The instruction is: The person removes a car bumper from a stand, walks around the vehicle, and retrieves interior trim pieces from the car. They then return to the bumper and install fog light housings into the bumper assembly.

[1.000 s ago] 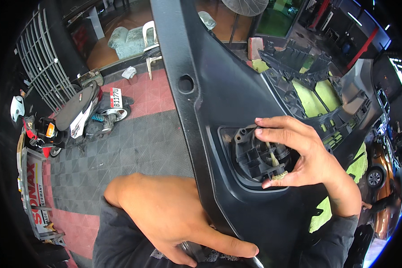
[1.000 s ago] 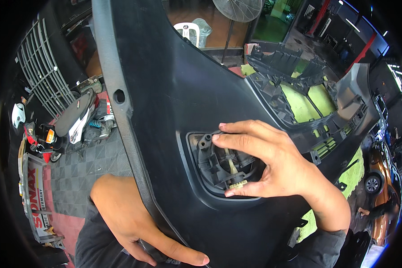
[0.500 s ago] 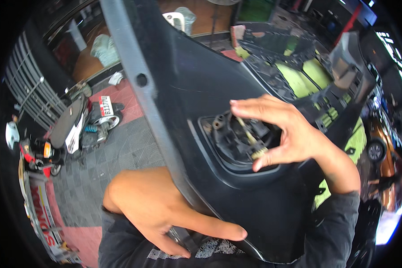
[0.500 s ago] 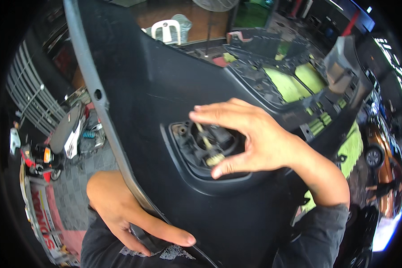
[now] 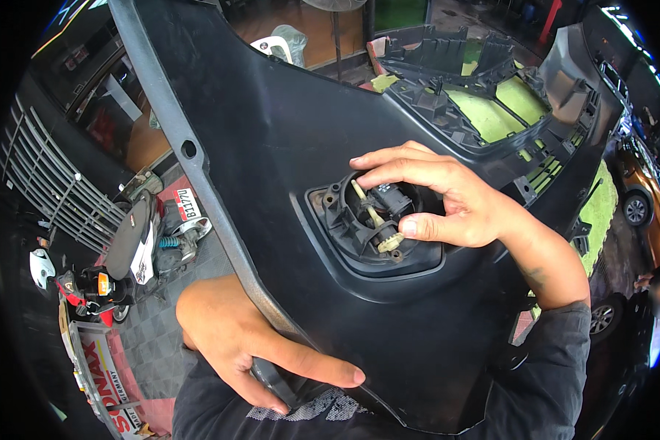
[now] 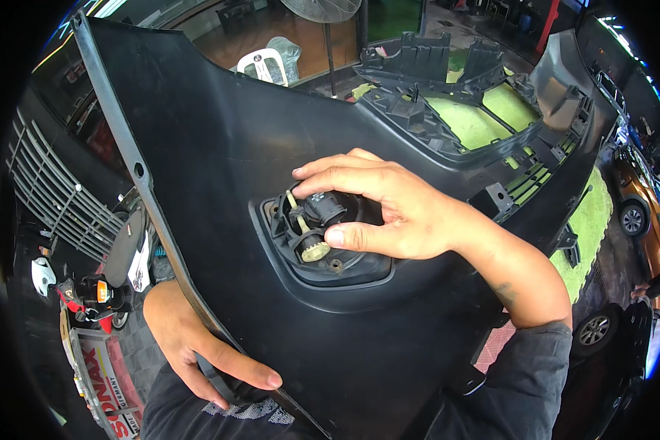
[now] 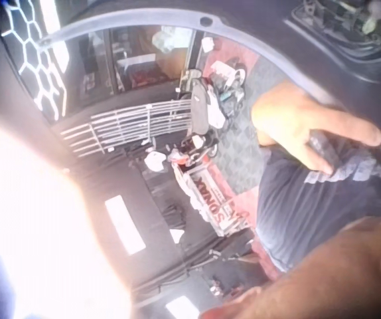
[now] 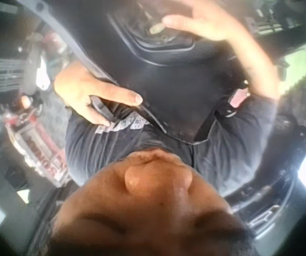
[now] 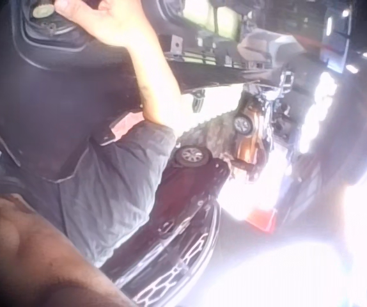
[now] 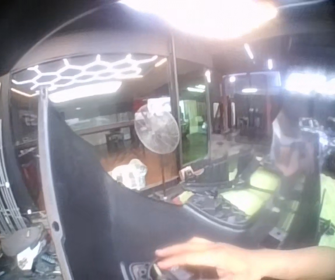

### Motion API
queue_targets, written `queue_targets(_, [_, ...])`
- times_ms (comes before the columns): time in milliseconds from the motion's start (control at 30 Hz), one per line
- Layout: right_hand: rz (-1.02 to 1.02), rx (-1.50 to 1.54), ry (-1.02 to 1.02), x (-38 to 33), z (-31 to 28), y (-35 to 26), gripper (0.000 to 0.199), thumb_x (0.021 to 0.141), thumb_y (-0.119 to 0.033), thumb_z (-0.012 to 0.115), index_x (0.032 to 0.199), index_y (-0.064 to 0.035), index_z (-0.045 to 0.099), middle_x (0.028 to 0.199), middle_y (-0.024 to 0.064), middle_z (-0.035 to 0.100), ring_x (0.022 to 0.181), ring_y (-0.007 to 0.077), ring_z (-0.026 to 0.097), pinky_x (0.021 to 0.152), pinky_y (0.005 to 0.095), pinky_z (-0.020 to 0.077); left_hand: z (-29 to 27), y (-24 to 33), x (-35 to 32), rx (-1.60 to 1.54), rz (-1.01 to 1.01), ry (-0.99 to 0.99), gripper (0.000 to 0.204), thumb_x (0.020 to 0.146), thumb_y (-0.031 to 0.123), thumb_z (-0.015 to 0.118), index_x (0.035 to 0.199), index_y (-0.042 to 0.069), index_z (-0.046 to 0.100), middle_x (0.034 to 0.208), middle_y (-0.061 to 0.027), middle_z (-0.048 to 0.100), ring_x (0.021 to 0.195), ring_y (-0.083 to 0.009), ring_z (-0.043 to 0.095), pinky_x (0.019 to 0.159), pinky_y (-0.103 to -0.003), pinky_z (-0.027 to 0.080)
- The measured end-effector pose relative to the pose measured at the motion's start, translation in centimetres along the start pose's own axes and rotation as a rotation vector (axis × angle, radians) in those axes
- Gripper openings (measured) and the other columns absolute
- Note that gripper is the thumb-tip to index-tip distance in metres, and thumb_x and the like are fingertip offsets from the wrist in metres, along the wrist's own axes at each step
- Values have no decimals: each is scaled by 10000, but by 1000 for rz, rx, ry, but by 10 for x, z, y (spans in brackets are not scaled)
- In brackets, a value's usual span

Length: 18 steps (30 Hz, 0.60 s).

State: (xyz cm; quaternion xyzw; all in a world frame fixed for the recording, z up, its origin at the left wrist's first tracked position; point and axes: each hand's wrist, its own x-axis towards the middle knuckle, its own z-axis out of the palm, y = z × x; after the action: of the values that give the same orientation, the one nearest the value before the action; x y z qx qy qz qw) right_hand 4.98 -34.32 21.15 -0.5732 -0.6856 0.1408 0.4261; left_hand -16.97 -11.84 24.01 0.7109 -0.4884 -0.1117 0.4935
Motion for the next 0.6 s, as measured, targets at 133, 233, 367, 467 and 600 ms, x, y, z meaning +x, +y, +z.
queue_targets(133, [6, 32, 13, 3, -3, 5, 505, 880, -378, 795, 1278, -80, 703, 1393, 167, 620, 1260, 319, 571, 1071, 453, 443, -7, -3, 2, -26, 12, -24, 601, 854, 240, 800, 1387, 16, 636, 1306, -142, 691, 1186, -321, 656, 1030, -382, 481])
queue_targets(233, [-13, -27, 16, 6, -5, 1, 514, 859, -380, 817, 1262, -80, 712, 1383, 164, 634, 1231, 320, 591, 1057, 447, 456, -9, -3, 6, 12, 10, -17, 598, 856, 247, 797, 1385, 19, 639, 1301, -148, 692, 1185, -331, 655, 1035, -389, 480])
queue_targets(367, [-37, -74, 5, 4, -8, 3, 515, 849, -377, 825, 1256, -81, 715, 1379, 169, 644, 1171, 327, 623, 1039, 439, 471, -12, -1, 10, 34, 0, -25, 605, 854, 258, 799, 1386, 21, 639, 1303, -142, 693, 1190, -328, 655, 1045, -395, 474])
queue_targets(467, [-12, -76, -7, 1, -4, 1, 528, 864, -371, 813, 1290, -84, 690, 1401, 168, 633, 1175, 333, 628, 1024, 441, 484, -8, -6, 4, 2, -1, -13, 613, 851, 267, 801, 1391, 26, 638, 1310, -132, 694, 1195, -322, 654, 1049, -392, 471])
queue_targets(600, [-8, -94, -9, -1, -2, 1, 541, 874, -378, 802, 1316, -95, 674, 1420, 167, 623, 1175, 336, 634, 1003, 436, 502, 0, -3, 1, -17, -18, 5, 622, 843, 275, 809, 1392, 35, 642, 1320, -127, 693, 1201, -315, 652, 1055, -384, 466])
